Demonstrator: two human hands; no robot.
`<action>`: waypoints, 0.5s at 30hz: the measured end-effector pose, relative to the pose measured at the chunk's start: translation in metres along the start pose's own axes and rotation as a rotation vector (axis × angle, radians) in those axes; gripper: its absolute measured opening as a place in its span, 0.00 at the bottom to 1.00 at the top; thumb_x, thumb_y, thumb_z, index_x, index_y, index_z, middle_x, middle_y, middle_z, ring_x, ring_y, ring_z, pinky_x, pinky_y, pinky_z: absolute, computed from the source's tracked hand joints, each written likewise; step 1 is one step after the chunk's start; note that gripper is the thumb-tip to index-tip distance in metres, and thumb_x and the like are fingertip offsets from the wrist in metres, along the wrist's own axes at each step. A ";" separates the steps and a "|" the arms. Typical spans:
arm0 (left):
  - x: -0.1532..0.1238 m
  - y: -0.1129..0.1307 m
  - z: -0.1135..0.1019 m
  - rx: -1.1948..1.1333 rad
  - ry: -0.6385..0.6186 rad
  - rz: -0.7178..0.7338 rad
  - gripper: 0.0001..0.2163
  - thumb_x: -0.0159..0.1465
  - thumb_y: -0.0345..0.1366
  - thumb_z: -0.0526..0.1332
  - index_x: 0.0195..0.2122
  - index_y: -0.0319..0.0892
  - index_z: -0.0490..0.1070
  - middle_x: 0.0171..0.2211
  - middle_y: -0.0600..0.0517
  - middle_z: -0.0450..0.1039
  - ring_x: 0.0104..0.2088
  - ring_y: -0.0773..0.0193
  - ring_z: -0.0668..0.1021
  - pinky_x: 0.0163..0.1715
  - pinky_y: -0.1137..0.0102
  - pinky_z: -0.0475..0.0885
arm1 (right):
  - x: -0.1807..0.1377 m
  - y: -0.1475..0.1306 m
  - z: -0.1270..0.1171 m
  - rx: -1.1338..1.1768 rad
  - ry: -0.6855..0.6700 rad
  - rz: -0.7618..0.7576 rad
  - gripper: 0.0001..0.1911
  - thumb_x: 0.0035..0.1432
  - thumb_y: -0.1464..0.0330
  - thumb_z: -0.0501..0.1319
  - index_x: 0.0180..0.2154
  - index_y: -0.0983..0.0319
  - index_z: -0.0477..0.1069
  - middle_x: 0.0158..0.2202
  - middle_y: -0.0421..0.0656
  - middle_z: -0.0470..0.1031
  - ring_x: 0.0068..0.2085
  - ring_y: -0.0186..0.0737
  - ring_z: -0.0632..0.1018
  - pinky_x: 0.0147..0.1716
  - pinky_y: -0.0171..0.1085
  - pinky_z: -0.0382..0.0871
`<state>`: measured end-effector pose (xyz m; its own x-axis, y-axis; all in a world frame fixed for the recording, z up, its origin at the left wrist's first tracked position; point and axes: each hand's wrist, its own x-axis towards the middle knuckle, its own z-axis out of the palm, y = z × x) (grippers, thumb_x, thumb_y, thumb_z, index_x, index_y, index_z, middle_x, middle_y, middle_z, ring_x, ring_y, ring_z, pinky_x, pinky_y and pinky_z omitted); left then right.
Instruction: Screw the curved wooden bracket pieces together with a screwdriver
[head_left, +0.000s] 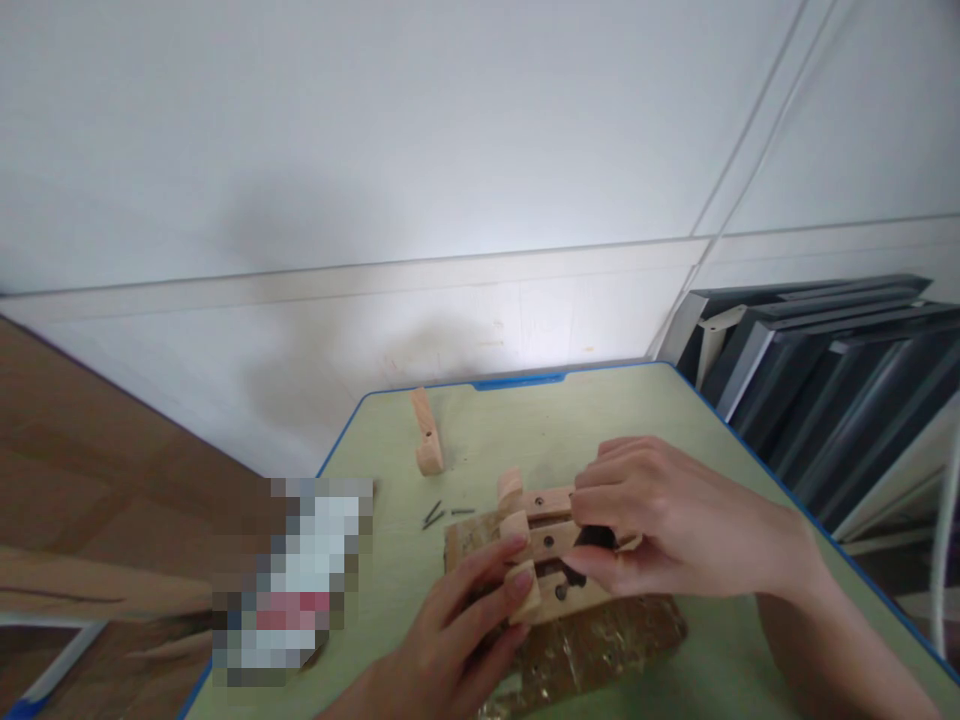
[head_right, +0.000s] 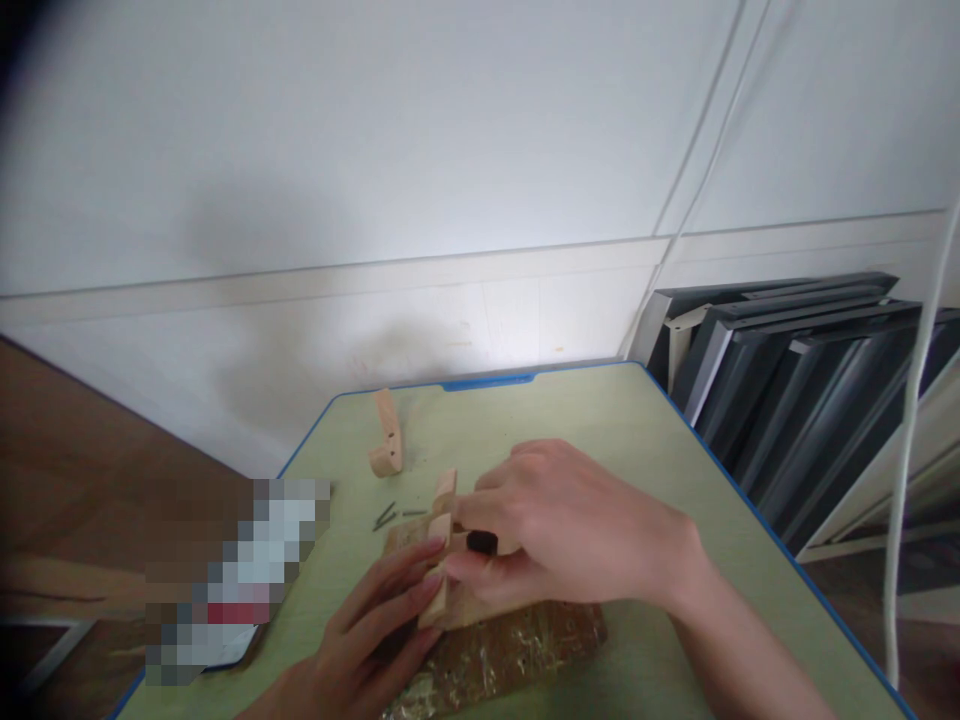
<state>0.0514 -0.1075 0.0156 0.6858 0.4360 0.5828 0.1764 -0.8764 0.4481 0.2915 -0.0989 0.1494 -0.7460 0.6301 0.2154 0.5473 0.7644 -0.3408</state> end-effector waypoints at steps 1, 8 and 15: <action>0.000 0.000 0.000 0.006 -0.005 -0.002 0.27 0.55 0.17 0.56 0.56 0.37 0.55 0.57 0.39 0.51 0.56 0.53 0.62 0.49 0.63 0.69 | -0.001 0.000 -0.003 -0.002 -0.023 0.004 0.12 0.59 0.63 0.51 0.27 0.62 0.64 0.22 0.36 0.66 0.24 0.30 0.63 0.27 0.33 0.54; -0.001 0.000 -0.001 0.021 -0.011 0.000 0.26 0.55 0.18 0.56 0.56 0.36 0.56 0.57 0.38 0.51 0.55 0.53 0.62 0.49 0.63 0.69 | -0.010 0.000 -0.016 0.218 -0.091 -0.138 0.10 0.60 0.71 0.52 0.43 0.65 0.66 0.40 0.45 0.71 0.42 0.34 0.70 0.40 0.33 0.61; -0.001 0.000 0.000 0.016 -0.008 -0.014 0.25 0.57 0.20 0.55 0.56 0.38 0.55 0.57 0.40 0.53 0.56 0.53 0.63 0.48 0.62 0.70 | -0.017 0.005 -0.022 0.385 -0.141 -0.148 0.19 0.58 0.80 0.50 0.52 0.64 0.62 0.47 0.46 0.70 0.49 0.34 0.69 0.48 0.36 0.60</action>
<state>0.0511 -0.1078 0.0151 0.6887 0.4462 0.5714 0.1971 -0.8737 0.4448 0.3152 -0.1033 0.1643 -0.8648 0.4726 0.1693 0.2695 0.7217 -0.6376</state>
